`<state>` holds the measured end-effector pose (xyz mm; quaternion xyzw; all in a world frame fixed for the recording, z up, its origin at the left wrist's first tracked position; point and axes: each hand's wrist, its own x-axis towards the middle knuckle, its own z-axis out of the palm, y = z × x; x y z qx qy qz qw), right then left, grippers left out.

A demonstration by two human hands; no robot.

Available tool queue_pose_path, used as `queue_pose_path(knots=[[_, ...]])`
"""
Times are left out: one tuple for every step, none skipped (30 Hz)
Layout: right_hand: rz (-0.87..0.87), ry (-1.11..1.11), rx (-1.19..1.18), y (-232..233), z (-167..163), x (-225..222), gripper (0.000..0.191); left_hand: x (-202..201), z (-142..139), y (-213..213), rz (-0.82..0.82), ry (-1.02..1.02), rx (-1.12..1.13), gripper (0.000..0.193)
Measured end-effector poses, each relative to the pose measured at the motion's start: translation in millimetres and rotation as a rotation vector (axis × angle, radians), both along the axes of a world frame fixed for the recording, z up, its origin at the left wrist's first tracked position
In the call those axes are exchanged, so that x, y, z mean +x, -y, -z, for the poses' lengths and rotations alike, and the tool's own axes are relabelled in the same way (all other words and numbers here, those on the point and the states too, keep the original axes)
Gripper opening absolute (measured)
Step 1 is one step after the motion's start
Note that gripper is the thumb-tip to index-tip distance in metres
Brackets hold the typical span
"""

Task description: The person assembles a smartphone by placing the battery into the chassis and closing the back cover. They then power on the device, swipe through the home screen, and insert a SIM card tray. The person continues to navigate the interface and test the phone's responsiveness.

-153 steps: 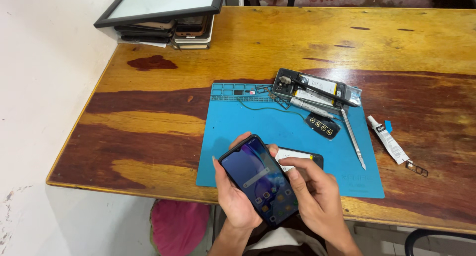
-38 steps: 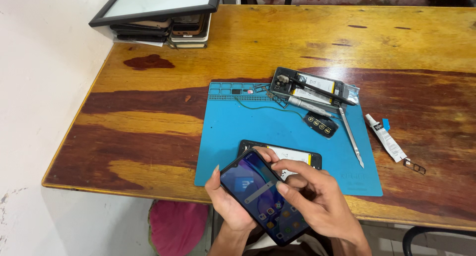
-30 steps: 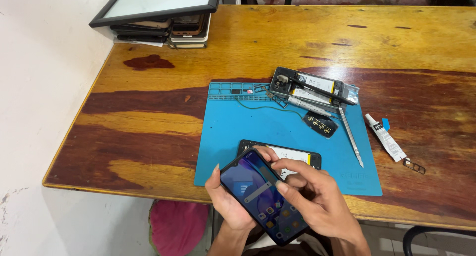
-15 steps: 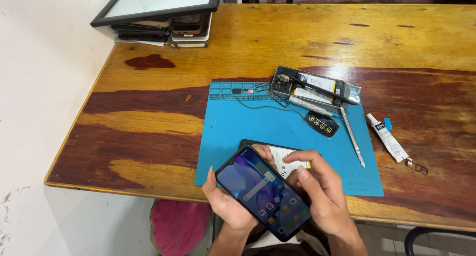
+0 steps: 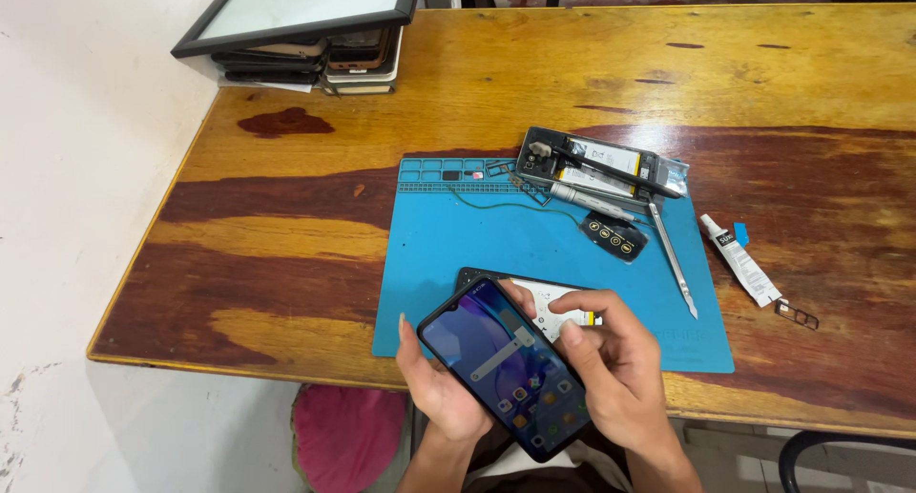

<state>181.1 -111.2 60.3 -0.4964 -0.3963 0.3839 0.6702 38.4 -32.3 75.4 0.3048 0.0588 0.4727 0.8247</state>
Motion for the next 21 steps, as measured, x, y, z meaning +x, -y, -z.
queue_pose_path(knots=[[-0.011, -0.027, 0.000, 0, -2, -1, 0.021, -1, 0, 0, -0.004, -0.014, 0.033, 0.094], [-0.012, -0.001, -0.008, 0, -4, -1, 0.020, -1, 1, -1, -0.008, -0.026, 0.067, 0.093], [-0.013, 0.025, -0.018, 0, -7, -2, 0.019, -2, 2, -1, -0.003, -0.015, 0.071, 0.093], [-0.013, 0.049, -0.028, 0, -11, -3, 0.019, -2, 3, -1, 0.004, -0.005, 0.073, 0.092], [-0.034, 0.125, -0.058, 0, -15, -3, 0.016, -3, 4, -1, 0.009, 0.006, 0.075, 0.091], [-0.056, 0.200, -0.089, 0, -20, -3, 0.014, -3, 5, 0, -0.015, -0.023, 0.057, 0.090], [-0.076, 0.275, -0.120, 0, -26, -2, 0.013, -3, 5, 1, -0.037, -0.051, 0.038, 0.088], [-0.069, 0.336, -0.099, 1, -32, -2, 0.012, -2, 5, 0, -0.057, -0.079, 0.021, 0.087], [-0.059, 0.394, -0.081, 4, -38, -2, 0.011, -1, 4, 0, -0.078, -0.087, 0.040, 0.084], [-0.053, 0.453, -0.064, 6, -45, -2, 0.011, -1, 2, 0, -0.102, -0.095, 0.057, 0.083], [0.006, 0.530, -0.013, 7, -51, -1, 0.012, -2, 0, -2, -0.126, -0.102, 0.076, 0.081], [0.070, 0.608, 0.041, 8, -57, 0, 0.014, -3, -3, -5, -0.154, -0.129, 0.115, 0.068], [0.134, 0.686, 0.095, 9, -63, 2, 0.018, -7, -6, -9, -0.182, -0.155, 0.154, 0.057], [0.145, 0.769, 0.117, 9, -69, 4, 0.019, -11, -9, -12, -0.214, -0.183, 0.190, 0.051], [0.149, 0.852, 0.135, 10, -74, 8, 0.021, -15, -11, -13, -0.206, -0.237, 0.258, 0.046], [0.151, 0.934, 0.154, 10, -79, 10, 0.023, -19, -13, -13, -0.198, -0.290, 0.326, 0.041], [0.141, 0.969, 0.175, 9, -82, 9, 0.023, -22, -13, -14, -0.189, -0.340, 0.398, 0.038], [0.132, 1.004, 0.197, 7, -85, 9, 0.023, -22, -13, -14, -0.198, -0.334, 0.391, 0.032], [0.123, 1.039, 0.219, 6, -87, 9, 0.023, -20, -11, -13, -0.207, -0.329, 0.383, 0.026], [0.129, 1.064, 0.220, 6, -90, 8, 0.023, -19, -10, -13, -0.215, -0.325, 0.375, 0.020], [0.136, 1.089, 0.219, 6, -91, 5, 0.024, -19, -9, -14, -0.216, -0.310, 0.399, 0.019]])
